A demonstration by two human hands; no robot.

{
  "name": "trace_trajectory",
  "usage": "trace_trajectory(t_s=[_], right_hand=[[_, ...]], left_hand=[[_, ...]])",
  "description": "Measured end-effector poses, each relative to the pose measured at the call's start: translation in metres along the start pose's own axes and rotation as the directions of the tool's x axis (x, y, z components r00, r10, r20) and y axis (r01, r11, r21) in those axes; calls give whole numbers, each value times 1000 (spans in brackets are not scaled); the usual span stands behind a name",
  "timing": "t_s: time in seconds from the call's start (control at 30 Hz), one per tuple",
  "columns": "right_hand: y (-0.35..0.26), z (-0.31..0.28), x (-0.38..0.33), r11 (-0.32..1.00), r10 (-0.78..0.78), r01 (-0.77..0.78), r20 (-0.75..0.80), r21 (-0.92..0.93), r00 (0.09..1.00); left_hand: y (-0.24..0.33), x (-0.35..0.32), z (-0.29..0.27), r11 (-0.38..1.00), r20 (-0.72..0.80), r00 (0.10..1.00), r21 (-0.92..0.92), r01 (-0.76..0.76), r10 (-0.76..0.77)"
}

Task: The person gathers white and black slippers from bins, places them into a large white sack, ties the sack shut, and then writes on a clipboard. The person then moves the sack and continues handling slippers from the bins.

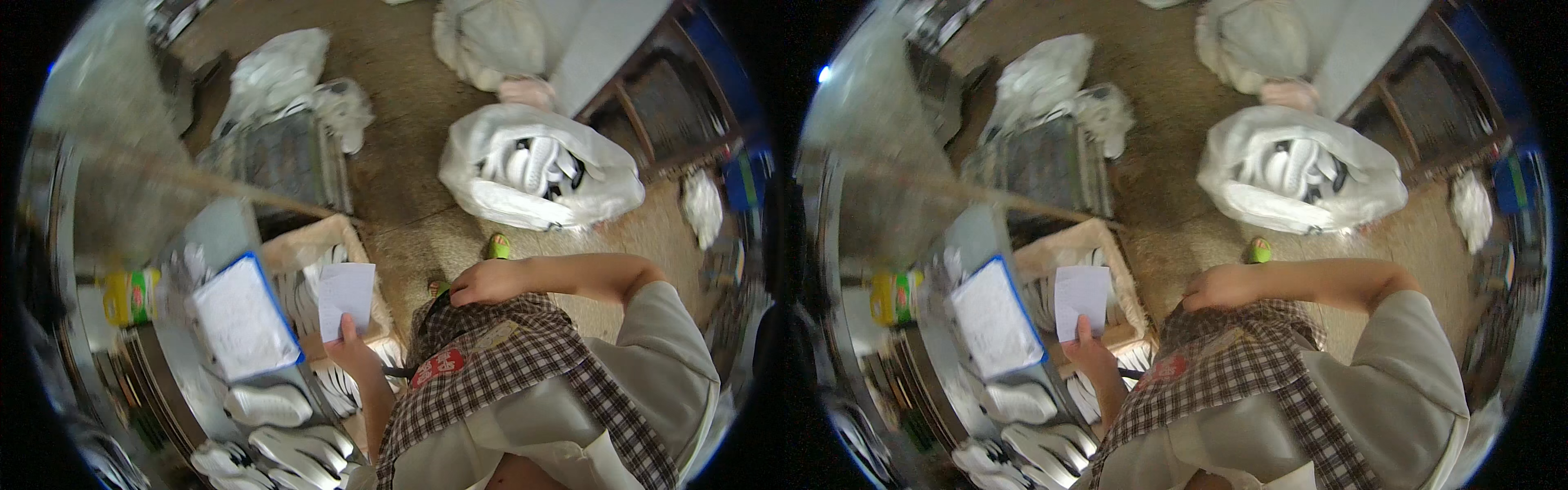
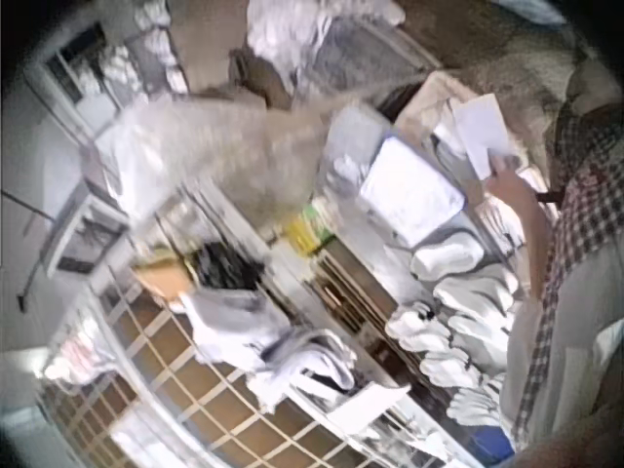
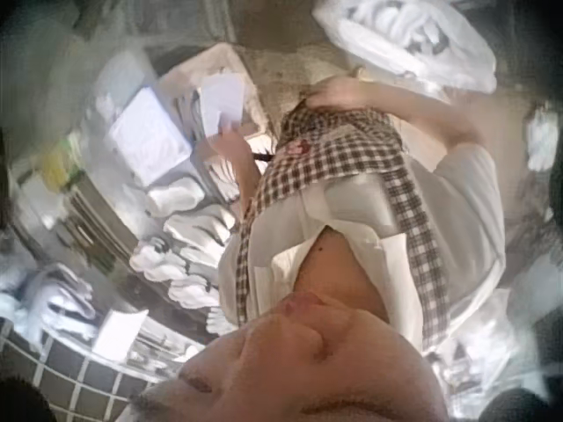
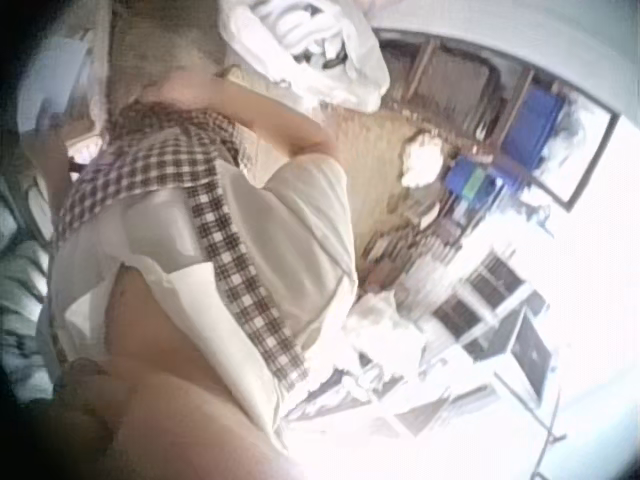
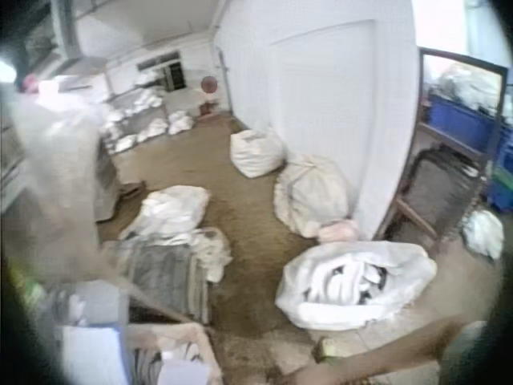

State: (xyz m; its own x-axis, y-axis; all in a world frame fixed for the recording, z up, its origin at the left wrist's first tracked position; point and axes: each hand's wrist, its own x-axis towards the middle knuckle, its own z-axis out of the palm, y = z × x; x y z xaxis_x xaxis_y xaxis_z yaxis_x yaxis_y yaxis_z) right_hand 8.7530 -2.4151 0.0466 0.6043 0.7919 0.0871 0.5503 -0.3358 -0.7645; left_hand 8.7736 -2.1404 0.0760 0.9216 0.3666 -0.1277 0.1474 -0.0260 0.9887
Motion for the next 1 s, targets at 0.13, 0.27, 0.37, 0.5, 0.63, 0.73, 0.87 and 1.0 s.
trace_trajectory(t_s=[0.13,0.27,0.37,0.5,0.63,0.73,0.87,1.0], right_hand=[[65,15,-74,992,122,-90,451,-92,884],[119,17,-136,923,380,-231,623,-309,684],[120,24,-129,796,601,-472,579,-378,551],[96,16,-145,869,466,-483,495,-102,734],[118,-20,-267,767,484,-310,-190,561,854],[173,-31,-324,502,855,-606,-245,617,458],[301,-31,-395,172,927,-911,-374,375,21],[426,-33,-424,42,830,-987,-555,153,-51]], left_hand=[[4,-12,118,995,304,953,-96,16,14],[9,-43,241,1000,453,891,19,-2,-7],[4,-40,279,995,592,803,97,18,-73],[-34,-26,318,953,720,661,301,-27,-209],[-132,-36,415,867,735,571,492,-77,-366],[-227,-43,469,794,739,519,583,-173,-430],[-347,-54,522,698,778,480,603,-387,-405],[-380,-76,497,630,745,666,536,-562,-40]])
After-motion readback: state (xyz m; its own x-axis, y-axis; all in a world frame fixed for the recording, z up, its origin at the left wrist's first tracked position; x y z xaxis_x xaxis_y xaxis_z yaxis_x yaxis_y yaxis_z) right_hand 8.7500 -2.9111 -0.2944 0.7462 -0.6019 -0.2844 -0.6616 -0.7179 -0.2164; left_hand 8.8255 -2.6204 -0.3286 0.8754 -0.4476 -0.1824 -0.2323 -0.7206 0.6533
